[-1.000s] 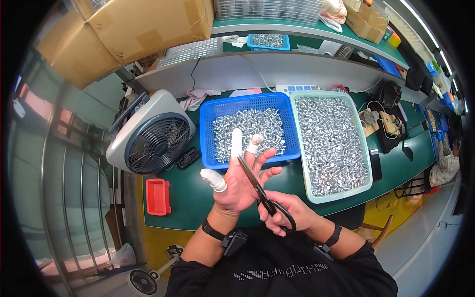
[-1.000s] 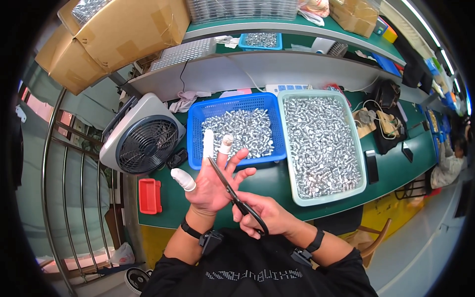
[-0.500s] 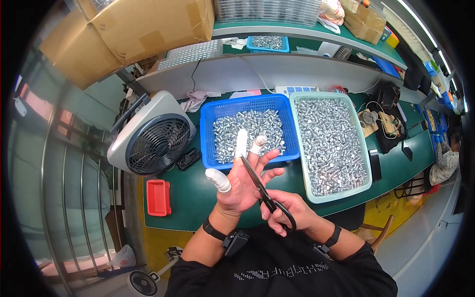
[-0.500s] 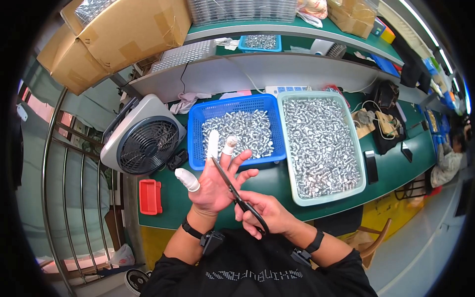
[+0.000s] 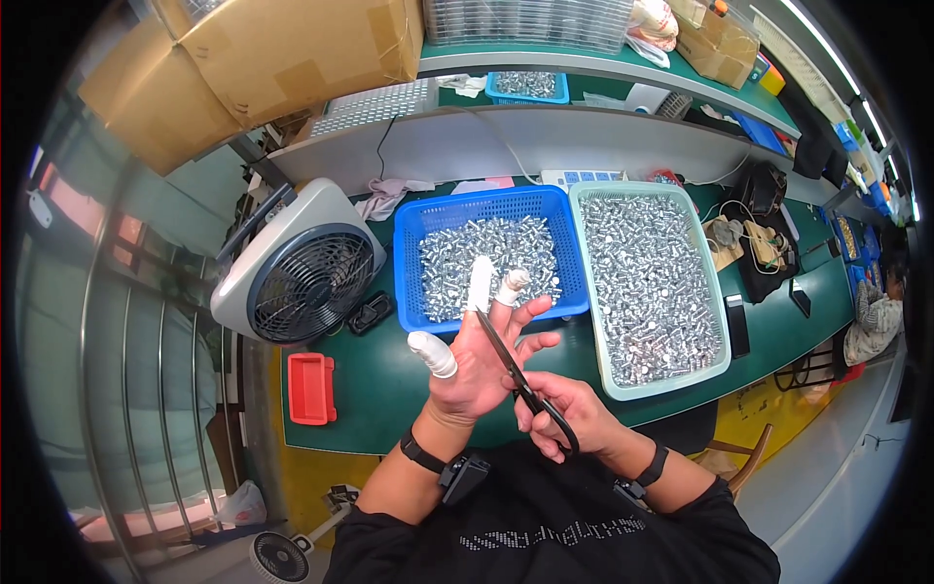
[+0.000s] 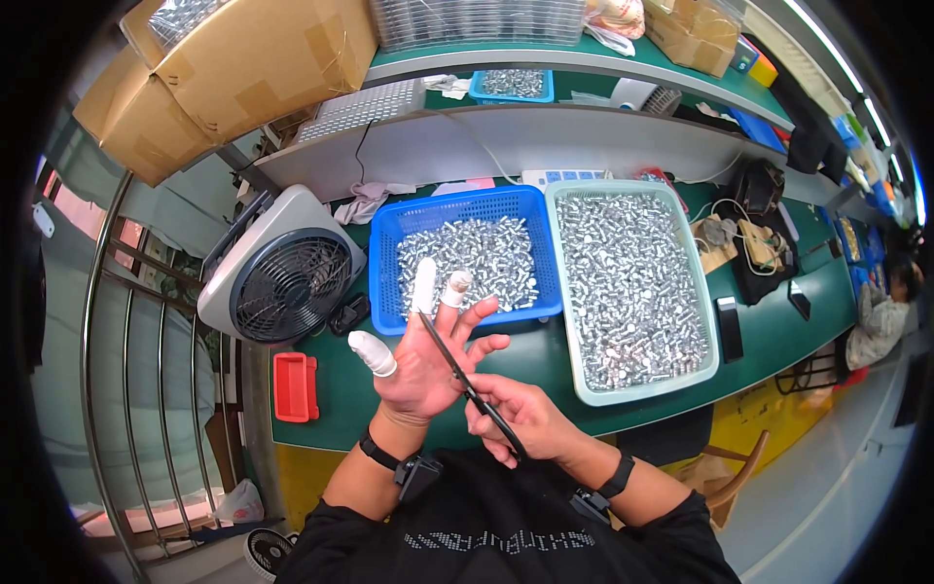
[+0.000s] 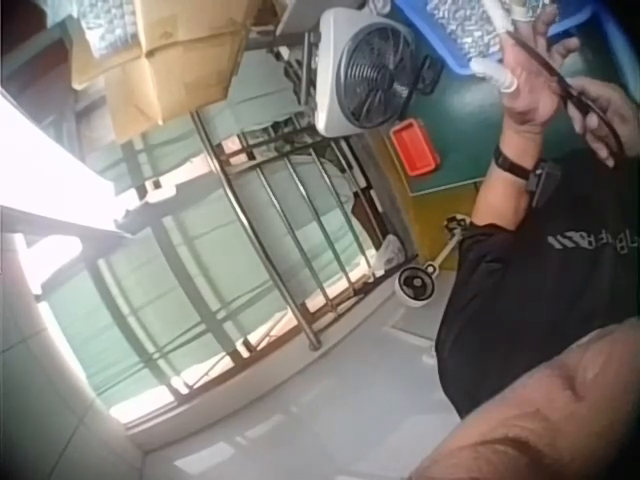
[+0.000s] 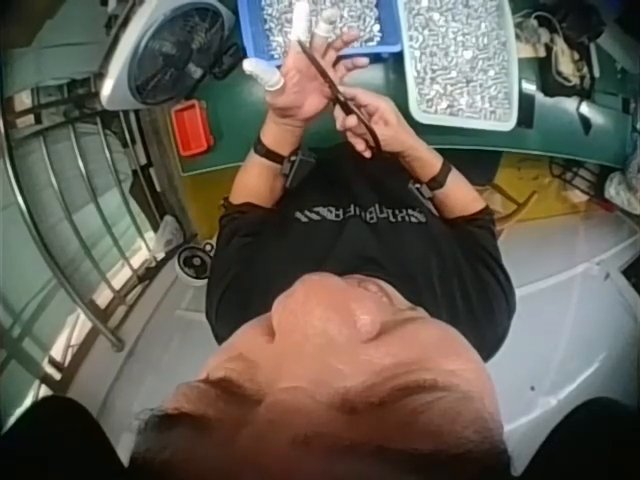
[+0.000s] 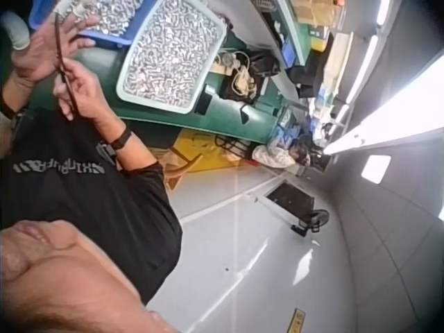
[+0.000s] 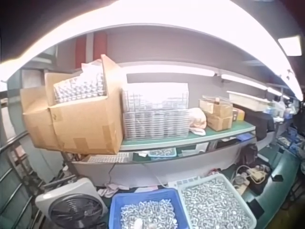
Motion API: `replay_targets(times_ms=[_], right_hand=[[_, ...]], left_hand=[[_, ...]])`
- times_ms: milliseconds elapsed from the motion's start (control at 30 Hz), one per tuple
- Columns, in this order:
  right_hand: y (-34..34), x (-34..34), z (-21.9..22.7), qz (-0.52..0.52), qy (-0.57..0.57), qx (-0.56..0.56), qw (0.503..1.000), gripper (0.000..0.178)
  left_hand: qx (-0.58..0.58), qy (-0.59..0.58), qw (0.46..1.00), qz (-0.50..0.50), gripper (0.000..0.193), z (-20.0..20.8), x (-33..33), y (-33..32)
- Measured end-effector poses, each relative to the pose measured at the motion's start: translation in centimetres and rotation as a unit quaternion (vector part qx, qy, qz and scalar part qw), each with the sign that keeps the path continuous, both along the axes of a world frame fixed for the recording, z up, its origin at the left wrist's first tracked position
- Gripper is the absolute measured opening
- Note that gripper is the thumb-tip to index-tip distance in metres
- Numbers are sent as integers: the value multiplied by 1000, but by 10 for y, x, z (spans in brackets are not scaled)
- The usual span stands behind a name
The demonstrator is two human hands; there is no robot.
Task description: Manually assembling small metal components and plastic parts at a hardware factory workstation.
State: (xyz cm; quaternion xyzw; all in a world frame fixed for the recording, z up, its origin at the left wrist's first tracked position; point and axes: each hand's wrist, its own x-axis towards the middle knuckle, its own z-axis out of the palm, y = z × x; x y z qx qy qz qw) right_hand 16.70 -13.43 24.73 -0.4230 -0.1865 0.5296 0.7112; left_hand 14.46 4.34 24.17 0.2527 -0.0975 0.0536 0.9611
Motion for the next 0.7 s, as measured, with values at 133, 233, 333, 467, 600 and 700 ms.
replay_targets(times_ms=[133, 233, 333, 467, 600, 700], right_hand=[[0, -1, -1, -9, -10, -2, 1000, 73], [-1, -2, -5, -15, -22, 19, 999, 73], [-1, -2, -4, -16, -28, 20, 999, 73], [-2, -3, -2, -17, -28, 5, 999, 73], [-3, -4, -3, -18, -35, -5, 999, 71], [-3, -4, -4, -19, -41, -10, 999, 69]], left_hand=[[27, 14, 1000, -2, 131, 6, 0, -2], [37, 26, 999, -3, 132, 6, 0, -2], [40, 26, 999, -2, 132, 5, 0, -3], [44, 29, 999, -3, 132, 6, -1, -5], [43, 30, 999, -4, 133, 6, -1, -6], [43, 30, 999, -3, 133, 5, -1, -7]])
